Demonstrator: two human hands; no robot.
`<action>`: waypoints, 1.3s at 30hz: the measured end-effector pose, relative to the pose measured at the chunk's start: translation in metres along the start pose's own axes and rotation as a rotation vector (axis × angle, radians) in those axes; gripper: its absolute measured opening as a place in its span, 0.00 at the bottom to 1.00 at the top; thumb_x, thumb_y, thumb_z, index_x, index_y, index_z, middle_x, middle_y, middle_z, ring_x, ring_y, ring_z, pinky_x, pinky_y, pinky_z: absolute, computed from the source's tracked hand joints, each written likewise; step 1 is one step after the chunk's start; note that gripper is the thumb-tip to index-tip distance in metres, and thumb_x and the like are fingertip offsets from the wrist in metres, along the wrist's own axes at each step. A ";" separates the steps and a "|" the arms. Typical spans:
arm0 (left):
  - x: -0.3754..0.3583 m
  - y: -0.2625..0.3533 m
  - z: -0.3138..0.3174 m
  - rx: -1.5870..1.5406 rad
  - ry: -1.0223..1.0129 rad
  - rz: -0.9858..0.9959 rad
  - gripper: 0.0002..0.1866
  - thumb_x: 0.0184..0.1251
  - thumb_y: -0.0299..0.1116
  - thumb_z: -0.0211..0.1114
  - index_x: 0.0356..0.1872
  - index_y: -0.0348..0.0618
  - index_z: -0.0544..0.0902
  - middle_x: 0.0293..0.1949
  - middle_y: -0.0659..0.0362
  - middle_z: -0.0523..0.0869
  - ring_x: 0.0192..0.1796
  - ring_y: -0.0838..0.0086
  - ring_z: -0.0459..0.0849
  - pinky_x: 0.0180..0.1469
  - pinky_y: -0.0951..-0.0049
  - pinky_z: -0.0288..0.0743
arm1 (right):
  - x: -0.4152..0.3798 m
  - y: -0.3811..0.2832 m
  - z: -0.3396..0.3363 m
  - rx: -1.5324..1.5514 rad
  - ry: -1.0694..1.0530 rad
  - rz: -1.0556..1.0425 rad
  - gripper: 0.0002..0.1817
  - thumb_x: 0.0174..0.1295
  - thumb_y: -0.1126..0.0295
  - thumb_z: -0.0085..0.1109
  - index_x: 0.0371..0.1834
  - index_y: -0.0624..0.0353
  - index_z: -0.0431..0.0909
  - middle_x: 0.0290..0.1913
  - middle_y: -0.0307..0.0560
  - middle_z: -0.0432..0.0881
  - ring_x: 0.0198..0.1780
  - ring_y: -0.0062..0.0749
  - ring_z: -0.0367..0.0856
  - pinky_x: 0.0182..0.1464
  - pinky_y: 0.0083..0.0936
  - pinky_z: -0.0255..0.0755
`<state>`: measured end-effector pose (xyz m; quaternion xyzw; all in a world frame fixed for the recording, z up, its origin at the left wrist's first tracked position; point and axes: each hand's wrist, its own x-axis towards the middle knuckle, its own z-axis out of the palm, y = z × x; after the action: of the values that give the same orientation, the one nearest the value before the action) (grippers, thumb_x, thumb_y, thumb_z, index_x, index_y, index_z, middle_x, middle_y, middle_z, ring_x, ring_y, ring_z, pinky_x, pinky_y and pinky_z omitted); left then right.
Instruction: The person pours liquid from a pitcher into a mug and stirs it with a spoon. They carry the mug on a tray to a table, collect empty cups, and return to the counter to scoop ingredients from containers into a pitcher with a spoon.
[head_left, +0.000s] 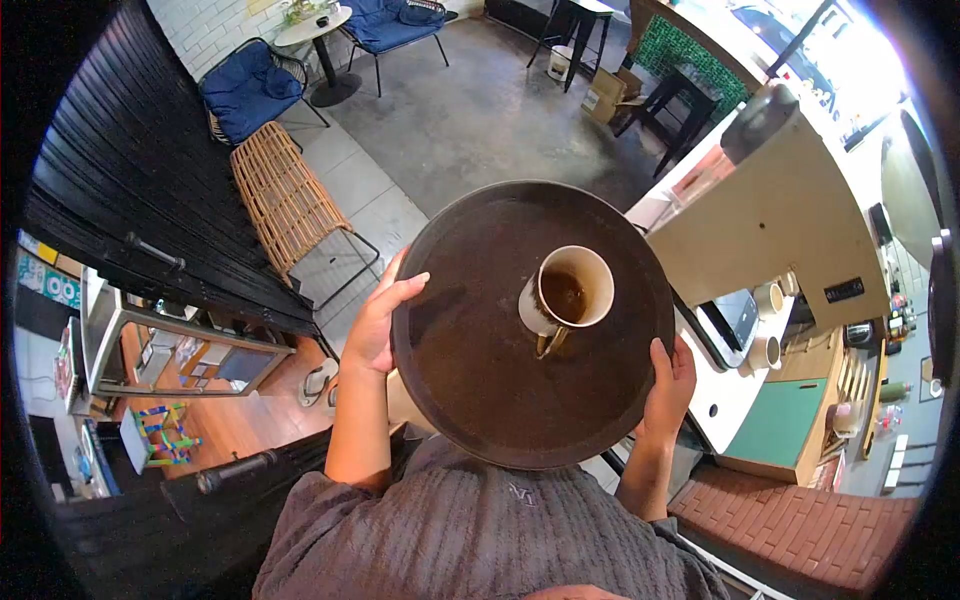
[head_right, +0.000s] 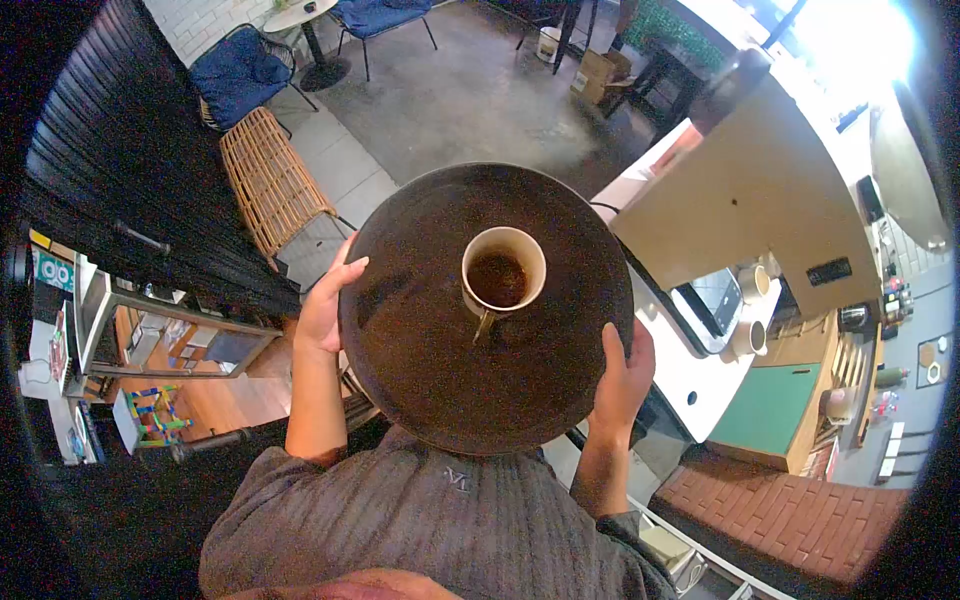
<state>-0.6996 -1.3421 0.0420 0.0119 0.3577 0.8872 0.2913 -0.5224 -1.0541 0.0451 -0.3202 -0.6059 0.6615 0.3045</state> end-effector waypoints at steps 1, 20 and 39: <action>0.003 0.008 -0.006 -0.007 0.015 0.004 0.35 0.65 0.27 0.58 0.73 0.40 0.56 0.62 0.50 0.73 0.61 0.64 0.76 0.61 0.64 0.73 | 0.002 -0.001 0.013 0.003 -0.006 0.000 0.18 0.65 0.74 0.58 0.56 0.70 0.71 0.52 0.50 0.79 0.51 0.29 0.77 0.55 0.25 0.70; 0.165 0.166 -0.117 -0.177 0.264 -0.067 0.21 0.71 0.42 0.58 0.59 0.43 0.75 0.56 0.57 0.81 0.56 0.65 0.80 0.60 0.62 0.74 | 0.191 0.029 0.303 0.090 -0.273 -0.019 0.17 0.64 0.76 0.60 0.55 0.69 0.73 0.46 0.43 0.81 0.47 0.22 0.77 0.54 0.19 0.69; 0.471 0.354 -0.263 -0.365 0.222 0.021 0.22 0.73 0.43 0.54 0.59 0.39 0.76 0.58 0.53 0.81 0.58 0.60 0.80 0.62 0.58 0.71 | 0.419 0.036 0.658 0.007 -0.424 -0.056 0.21 0.64 0.72 0.62 0.57 0.70 0.72 0.47 0.46 0.82 0.47 0.25 0.79 0.51 0.19 0.72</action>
<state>-1.3306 -1.4625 -0.0147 -0.1351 0.2209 0.9360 0.2385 -1.2999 -1.1254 0.0261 -0.1556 -0.6627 0.7076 0.1896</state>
